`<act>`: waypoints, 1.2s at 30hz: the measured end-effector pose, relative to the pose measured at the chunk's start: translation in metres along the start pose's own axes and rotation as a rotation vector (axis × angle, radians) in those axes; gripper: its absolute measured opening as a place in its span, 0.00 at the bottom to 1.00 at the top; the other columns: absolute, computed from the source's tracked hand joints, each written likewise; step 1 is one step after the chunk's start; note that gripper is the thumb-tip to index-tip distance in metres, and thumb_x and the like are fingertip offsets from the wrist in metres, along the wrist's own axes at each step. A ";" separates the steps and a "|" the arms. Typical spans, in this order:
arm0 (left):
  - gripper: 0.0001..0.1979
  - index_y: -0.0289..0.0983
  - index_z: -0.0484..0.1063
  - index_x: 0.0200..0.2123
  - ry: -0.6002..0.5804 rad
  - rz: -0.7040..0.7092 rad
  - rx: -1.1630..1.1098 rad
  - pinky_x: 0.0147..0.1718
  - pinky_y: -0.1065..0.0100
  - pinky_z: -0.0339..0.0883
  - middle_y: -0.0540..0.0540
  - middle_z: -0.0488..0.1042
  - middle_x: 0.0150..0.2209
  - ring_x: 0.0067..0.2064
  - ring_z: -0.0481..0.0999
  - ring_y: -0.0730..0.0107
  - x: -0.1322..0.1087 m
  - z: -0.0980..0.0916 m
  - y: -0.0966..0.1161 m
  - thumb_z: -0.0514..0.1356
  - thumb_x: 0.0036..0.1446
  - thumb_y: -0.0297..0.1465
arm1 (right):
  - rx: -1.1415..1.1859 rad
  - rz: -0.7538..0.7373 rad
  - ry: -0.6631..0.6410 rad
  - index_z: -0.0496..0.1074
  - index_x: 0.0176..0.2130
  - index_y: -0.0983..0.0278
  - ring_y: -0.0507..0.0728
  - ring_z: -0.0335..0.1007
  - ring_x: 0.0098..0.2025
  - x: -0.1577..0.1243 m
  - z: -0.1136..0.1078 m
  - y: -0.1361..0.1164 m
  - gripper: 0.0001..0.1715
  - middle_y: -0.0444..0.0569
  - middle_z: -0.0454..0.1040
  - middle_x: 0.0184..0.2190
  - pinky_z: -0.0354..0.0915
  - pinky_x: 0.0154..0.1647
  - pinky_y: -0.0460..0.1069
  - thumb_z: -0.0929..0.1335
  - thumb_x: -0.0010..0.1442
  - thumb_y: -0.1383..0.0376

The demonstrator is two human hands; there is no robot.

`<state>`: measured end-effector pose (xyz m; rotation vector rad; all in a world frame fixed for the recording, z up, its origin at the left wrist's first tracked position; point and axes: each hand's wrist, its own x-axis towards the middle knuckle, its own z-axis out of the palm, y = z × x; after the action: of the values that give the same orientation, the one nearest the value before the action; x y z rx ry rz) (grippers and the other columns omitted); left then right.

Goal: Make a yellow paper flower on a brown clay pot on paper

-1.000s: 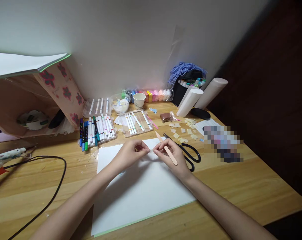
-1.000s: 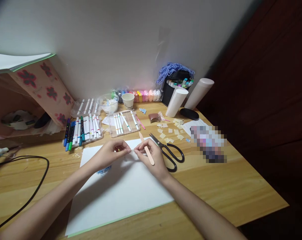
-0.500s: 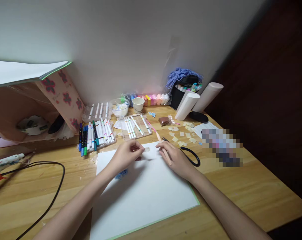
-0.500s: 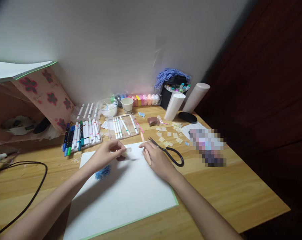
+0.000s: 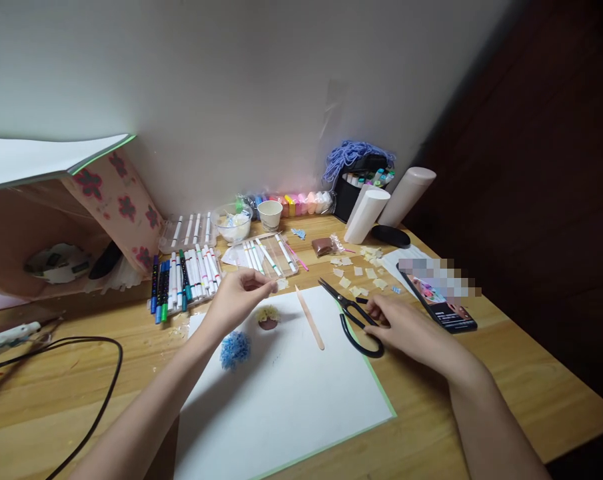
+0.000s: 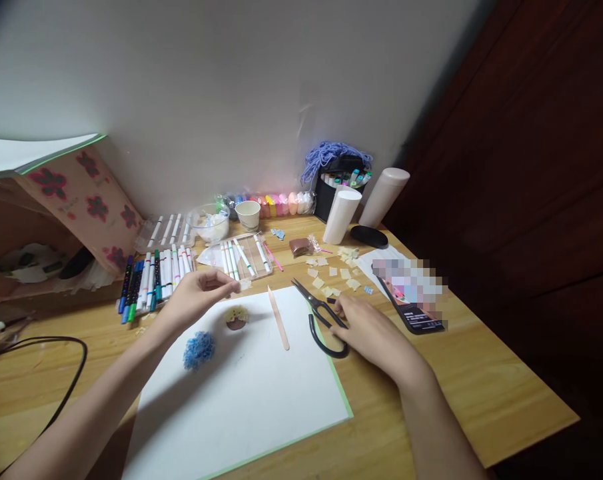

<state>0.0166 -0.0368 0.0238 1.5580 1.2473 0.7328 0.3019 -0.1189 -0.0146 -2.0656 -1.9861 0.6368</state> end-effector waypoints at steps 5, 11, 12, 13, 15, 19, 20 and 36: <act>0.11 0.33 0.73 0.26 0.001 0.050 -0.057 0.35 0.68 0.68 0.43 0.78 0.30 0.34 0.76 0.66 0.015 0.009 0.012 0.63 0.46 0.37 | -0.128 0.063 0.089 0.62 0.29 0.64 0.62 0.70 0.35 0.004 0.020 -0.016 0.10 0.54 0.72 0.30 0.60 0.33 0.51 0.66 0.44 0.72; 0.10 0.33 0.71 0.25 0.023 0.077 -0.113 0.33 0.70 0.67 0.44 0.77 0.28 0.32 0.75 0.68 0.023 0.024 0.023 0.63 0.46 0.36 | 0.221 0.104 0.159 0.62 0.31 0.62 0.57 0.68 0.30 0.011 0.014 -0.025 0.07 0.48 0.71 0.27 0.58 0.30 0.49 0.65 0.48 0.71; 0.10 0.33 0.71 0.25 0.021 0.081 -0.114 0.32 0.70 0.66 0.45 0.77 0.28 0.31 0.75 0.69 0.023 0.026 0.025 0.63 0.46 0.35 | 0.367 0.100 0.176 0.62 0.31 0.61 0.56 0.68 0.29 0.011 0.013 -0.025 0.06 0.46 0.71 0.27 0.59 0.30 0.49 0.66 0.50 0.67; 0.10 0.33 0.71 0.25 0.018 0.082 -0.112 0.31 0.71 0.66 0.45 0.76 0.27 0.31 0.74 0.70 0.023 0.028 0.027 0.63 0.46 0.35 | 0.541 0.087 0.168 0.61 0.30 0.61 0.55 0.67 0.27 0.012 0.012 -0.026 0.08 0.45 0.69 0.25 0.60 0.29 0.49 0.66 0.53 0.61; 0.10 0.33 0.71 0.25 0.024 0.085 -0.107 0.31 0.71 0.65 0.45 0.76 0.28 0.31 0.74 0.70 0.022 0.030 0.032 0.62 0.46 0.35 | 0.921 0.018 0.053 0.58 0.30 0.61 0.54 0.65 0.24 0.011 0.013 -0.031 0.21 0.43 0.65 0.22 0.62 0.26 0.49 0.63 0.54 0.46; 0.12 0.32 0.71 0.25 0.036 0.104 -0.118 0.32 0.71 0.65 0.44 0.76 0.28 0.31 0.74 0.70 0.023 0.033 0.036 0.63 0.46 0.37 | 1.418 -0.106 -0.298 0.62 0.31 0.63 0.54 0.67 0.24 0.007 0.025 -0.046 0.43 0.44 0.63 0.24 0.67 0.32 0.54 0.55 0.42 0.28; 0.12 0.32 0.71 0.25 0.035 0.110 -0.123 0.31 0.70 0.65 0.45 0.76 0.28 0.31 0.74 0.70 0.024 0.033 0.037 0.63 0.46 0.37 | 1.449 -0.103 -0.347 0.63 0.33 0.63 0.54 0.67 0.25 0.006 0.028 -0.048 0.46 0.44 0.63 0.25 0.67 0.35 0.55 0.54 0.40 0.27; 0.09 0.33 0.70 0.23 -0.048 0.074 -0.101 0.30 0.71 0.67 0.46 0.75 0.25 0.29 0.74 0.70 0.021 0.053 0.036 0.63 0.46 0.34 | 1.295 -0.173 -0.249 0.58 0.29 0.62 0.49 0.56 0.15 -0.002 0.065 -0.051 0.45 0.38 0.60 0.14 0.61 0.21 0.47 0.53 0.34 0.26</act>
<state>0.0825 -0.0340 0.0362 1.5365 1.1059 0.7897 0.2277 -0.1269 -0.0494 -1.0176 -1.1619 1.6057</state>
